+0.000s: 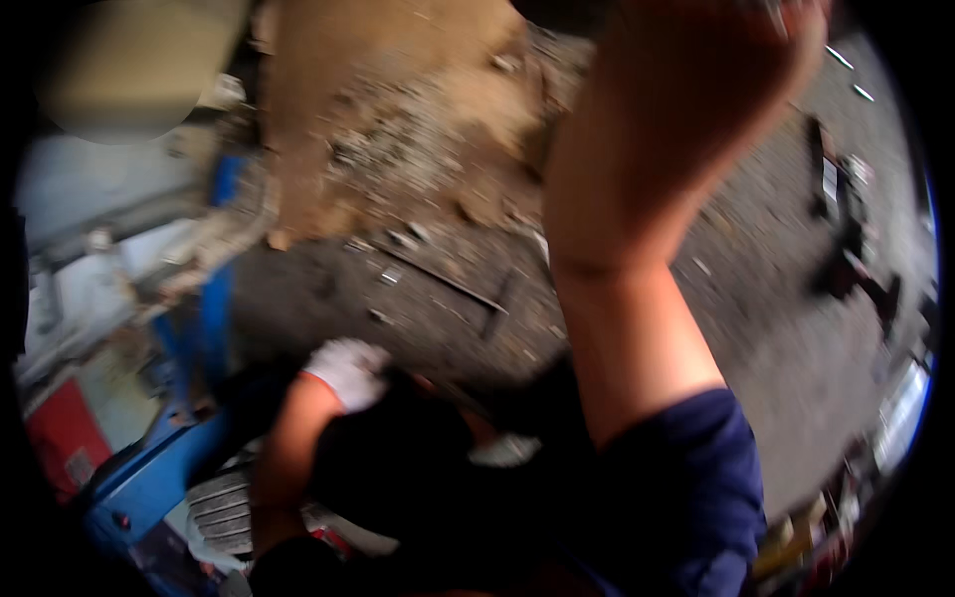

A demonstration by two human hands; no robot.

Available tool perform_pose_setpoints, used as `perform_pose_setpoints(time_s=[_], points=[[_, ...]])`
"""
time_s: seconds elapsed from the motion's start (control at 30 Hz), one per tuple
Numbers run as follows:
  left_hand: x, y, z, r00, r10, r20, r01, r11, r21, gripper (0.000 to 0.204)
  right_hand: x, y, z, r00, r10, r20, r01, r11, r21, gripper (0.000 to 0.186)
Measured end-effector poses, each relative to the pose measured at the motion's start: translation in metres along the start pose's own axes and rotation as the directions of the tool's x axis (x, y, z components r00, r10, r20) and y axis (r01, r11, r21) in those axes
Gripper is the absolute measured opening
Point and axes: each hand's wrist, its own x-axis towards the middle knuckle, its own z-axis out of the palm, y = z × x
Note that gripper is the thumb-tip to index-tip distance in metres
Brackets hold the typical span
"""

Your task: The person uses a screwdriver and a metal prying tool to repair a damaged white car panel, then applies a liquid from a plastic bottle to the area.

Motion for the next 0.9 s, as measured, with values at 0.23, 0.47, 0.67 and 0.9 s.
perform_pose_setpoints(time_s=[0.23,0.47,0.67,0.9], points=[[0.028,0.003,-0.044,0.864,0.404,-0.301,-0.330,0.905,0.267,0.020,-0.061,-0.061,-0.056,0.979,0.188,-0.081,-0.204,0.859,-0.470,0.029],[0.019,0.042,-0.066,0.713,0.665,-0.223,-0.519,0.714,0.469,0.017,-0.096,-0.189,-0.040,0.925,0.256,-0.280,-0.379,0.641,-0.667,0.026],[0.015,0.056,-0.047,0.624,0.745,-0.235,-0.511,0.617,0.599,0.019,-0.117,-0.242,-0.023,0.912,0.229,-0.341,-0.409,0.593,-0.694,0.024],[-0.025,0.066,-0.045,0.737,0.649,-0.188,-0.436,0.670,0.601,0.021,-0.134,-0.234,-0.039,0.913,0.205,-0.353,-0.395,0.657,-0.641,0.022]])
